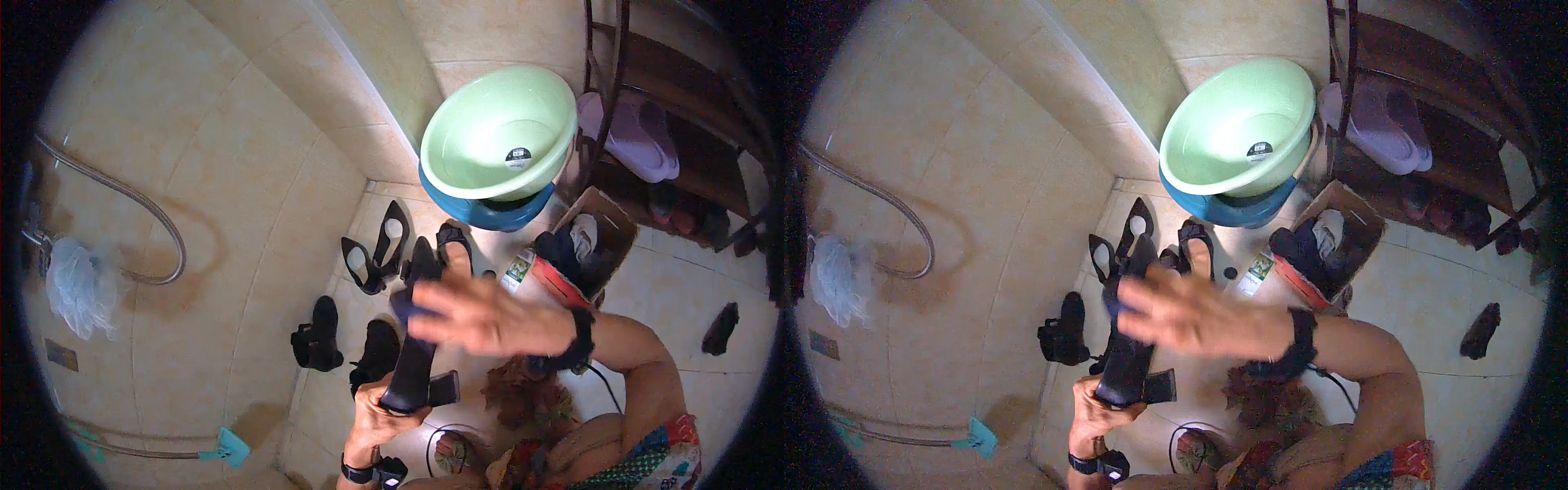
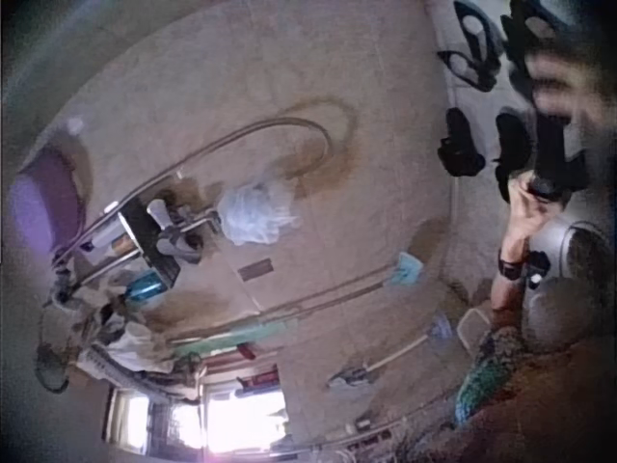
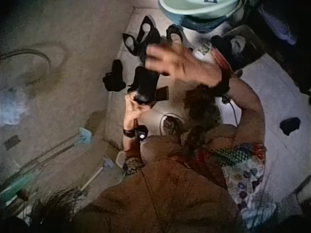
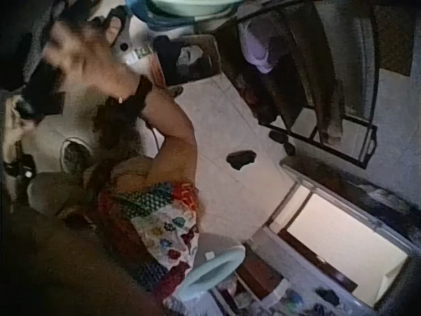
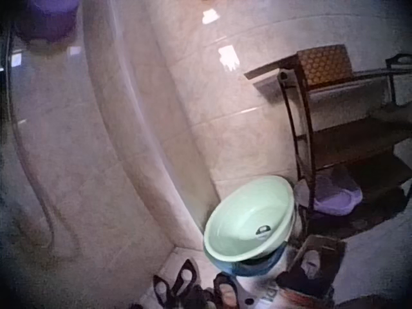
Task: The person cleans several black shoes by hand using a cloth and a bottled liquid, wiping the exterior surfaces of each shoe before placing them on the floor or a shelf.
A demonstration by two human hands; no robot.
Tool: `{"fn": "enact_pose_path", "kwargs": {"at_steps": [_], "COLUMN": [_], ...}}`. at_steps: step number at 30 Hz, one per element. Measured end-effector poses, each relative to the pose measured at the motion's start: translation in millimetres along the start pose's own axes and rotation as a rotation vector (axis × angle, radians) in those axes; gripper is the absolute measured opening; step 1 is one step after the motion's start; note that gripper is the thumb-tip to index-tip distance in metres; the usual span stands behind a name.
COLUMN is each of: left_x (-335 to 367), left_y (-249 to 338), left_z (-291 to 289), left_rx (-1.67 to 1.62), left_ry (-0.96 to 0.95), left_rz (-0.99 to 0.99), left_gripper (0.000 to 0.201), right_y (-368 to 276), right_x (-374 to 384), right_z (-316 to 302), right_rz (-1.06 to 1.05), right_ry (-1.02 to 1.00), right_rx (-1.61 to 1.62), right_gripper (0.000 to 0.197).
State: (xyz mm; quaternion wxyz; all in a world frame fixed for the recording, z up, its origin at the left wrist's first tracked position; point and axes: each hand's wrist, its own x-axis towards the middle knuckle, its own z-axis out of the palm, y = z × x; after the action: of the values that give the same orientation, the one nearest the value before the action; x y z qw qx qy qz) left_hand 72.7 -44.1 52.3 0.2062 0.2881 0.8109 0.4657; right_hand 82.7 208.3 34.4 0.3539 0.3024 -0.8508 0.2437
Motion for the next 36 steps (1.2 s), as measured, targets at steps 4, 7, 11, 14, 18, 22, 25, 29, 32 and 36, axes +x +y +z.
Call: {"fn": "enact_pose_path", "kwargs": {"at_steps": [4, 7, 11, 14, 18, 22, 25, 29, 32, 36], "left_x": [0, -4, -4, -9, -9, -14, -19, -16, -12, -14], "left_y": [-6, -18, -7, -13, -12, -10, -19, -19, -20, -27], "left_z": [3, 6, 4, -4, -8, -6, -6, 0, -1, 0], "left_rx": [-0.03, 0.012, 0.01, -0.077, -0.238, -0.114, -0.372, -0.575, -0.443, -0.693], "left_ry": [-0.049, -0.054, -0.056, -0.029, 0.009, 0.101, 0.104, 0.11, 0.143, 0.156], "left_rz": [0.062, 0.062, 0.104, 0.005, -0.096, -0.083, -0.192, -0.18, -0.203, -0.22], "left_gripper": [0.025, 0.025, 0.024, 0.024, 0.023, 0.023, 0.024, 0.025, 0.027, 0.03], "right_y": [9, -49, 4, 1, -61, 0, -28, -45, 1, -48], "right_x": [-4, -4, -2, -7, -5, -4, -1, 2, -1, 7], "right_z": [-1, -9, -5, 10, 9, 7, 12, 7, 18, 9], "right_rz": [0.074, -0.139, 0.191, 0.193, -0.026, 0.208, 0.01, -0.088, 0.141, 0.012], "right_ry": [-0.061, -0.176, -0.076, 0.029, -0.035, 0.04, 0.01, 0.028, 0.057, -0.09], "right_rx": [-0.157, -0.045, -0.01, -0.01, 0.055, -0.033, -0.052, 0.101, 0.079, 0.15], "right_gripper": [0.024, 0.024, 0.025, 0.026, 0.028, 0.029, 0.027, 0.022, 0.018, 0.019]}}
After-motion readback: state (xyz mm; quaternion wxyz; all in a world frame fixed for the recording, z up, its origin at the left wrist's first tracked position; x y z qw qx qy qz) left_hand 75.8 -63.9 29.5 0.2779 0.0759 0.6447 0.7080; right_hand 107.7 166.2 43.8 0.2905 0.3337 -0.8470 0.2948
